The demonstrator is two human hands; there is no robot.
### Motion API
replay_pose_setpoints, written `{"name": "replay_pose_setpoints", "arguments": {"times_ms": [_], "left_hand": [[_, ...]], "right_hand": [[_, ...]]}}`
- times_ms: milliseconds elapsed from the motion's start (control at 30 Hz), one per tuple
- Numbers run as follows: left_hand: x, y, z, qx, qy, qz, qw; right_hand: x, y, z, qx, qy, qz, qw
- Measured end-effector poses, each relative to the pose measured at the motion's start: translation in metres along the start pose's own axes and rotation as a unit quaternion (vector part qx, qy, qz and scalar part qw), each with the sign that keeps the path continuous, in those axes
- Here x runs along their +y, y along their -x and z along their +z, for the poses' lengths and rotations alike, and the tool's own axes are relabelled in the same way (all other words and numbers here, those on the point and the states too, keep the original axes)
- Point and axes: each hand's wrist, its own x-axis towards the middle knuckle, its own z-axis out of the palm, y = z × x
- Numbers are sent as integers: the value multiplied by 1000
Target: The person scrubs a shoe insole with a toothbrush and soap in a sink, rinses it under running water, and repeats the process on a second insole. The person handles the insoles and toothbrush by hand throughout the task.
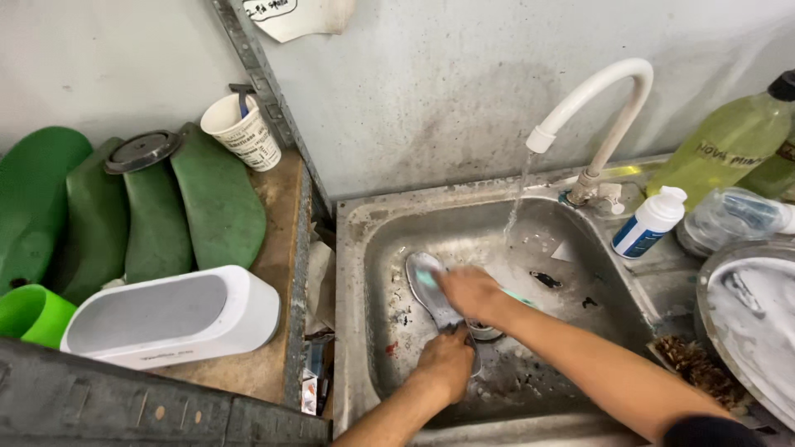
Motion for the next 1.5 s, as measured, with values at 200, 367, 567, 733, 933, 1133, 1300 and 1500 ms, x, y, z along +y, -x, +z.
{"name": "replay_pose_setpoints", "arguments": {"times_ms": [200,367,567,733,933,1133,1300,1500], "left_hand": [[-9,-18,28,60,-16,19,998],[-4,-19,17,-4,-35,6,999],[-15,-47,51,96,268,-128,950],[-11,-32,40,31,-59,18,998],[-7,-50,57,-8,-13,-16,1000],[-12,-60,89,77,100,-42,991],[-3,-30,34,-37,-31,-12,999],[-5,-33,33,-17,-27,-15,999]], "right_hand": [[-6,11,7,9,36,43,998],[-13,53,-8,-84,-31,33,995],[-22,-12,-19,-3,-56,53,997],[20,23,20,-5,-9,-68,998],[-25,-1,-17,-25,-20,-49,998],[-13,-2,13,61,-121,-24,991],[-26,55,-28,-71,-58,39,995],[-2,-47,-1,26,51,35,998]]}}
